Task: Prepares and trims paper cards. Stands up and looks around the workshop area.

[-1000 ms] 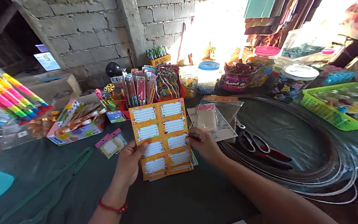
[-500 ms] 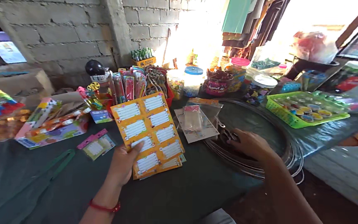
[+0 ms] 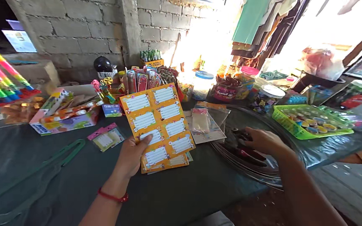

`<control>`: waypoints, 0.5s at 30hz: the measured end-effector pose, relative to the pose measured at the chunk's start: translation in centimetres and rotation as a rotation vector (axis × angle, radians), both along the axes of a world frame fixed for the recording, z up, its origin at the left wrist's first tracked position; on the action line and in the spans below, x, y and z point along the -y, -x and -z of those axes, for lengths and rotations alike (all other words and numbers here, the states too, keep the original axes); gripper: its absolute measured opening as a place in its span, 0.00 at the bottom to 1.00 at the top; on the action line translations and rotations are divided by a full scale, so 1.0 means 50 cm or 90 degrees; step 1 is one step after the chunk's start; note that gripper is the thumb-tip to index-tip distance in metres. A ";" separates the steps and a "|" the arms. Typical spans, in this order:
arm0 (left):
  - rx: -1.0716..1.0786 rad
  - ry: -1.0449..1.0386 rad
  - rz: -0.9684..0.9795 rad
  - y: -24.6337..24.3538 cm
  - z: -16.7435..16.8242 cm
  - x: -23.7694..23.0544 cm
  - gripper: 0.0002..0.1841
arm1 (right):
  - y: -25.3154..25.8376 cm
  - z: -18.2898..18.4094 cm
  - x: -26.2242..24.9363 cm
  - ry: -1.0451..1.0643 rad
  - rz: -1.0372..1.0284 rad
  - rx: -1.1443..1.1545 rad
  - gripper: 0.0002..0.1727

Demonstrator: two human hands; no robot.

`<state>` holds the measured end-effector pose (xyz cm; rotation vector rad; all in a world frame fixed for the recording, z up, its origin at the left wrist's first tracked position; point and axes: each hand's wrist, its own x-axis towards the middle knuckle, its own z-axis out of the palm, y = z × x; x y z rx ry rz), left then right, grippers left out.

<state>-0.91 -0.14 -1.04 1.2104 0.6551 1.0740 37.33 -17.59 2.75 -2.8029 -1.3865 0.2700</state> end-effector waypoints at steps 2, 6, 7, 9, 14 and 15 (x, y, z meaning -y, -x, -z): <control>0.006 0.011 0.004 0.001 -0.003 0.000 0.05 | -0.004 -0.014 0.026 -0.001 0.044 0.043 0.31; 0.011 0.027 0.009 0.001 -0.007 0.002 0.05 | 0.002 -0.015 0.093 -0.155 0.106 0.132 0.32; 0.014 0.028 0.010 0.001 -0.006 0.002 0.05 | 0.009 -0.011 0.110 -0.215 0.098 0.127 0.32; 0.016 0.031 0.013 0.000 -0.004 0.003 0.05 | 0.035 0.006 0.136 -0.350 0.041 0.049 0.31; 0.005 0.000 0.009 0.004 -0.005 0.007 0.06 | 0.183 0.105 0.125 -0.677 -0.159 -0.449 0.33; -0.006 -0.019 0.006 0.006 -0.010 0.011 0.07 | 0.208 0.119 0.113 -0.694 -0.170 -0.538 0.33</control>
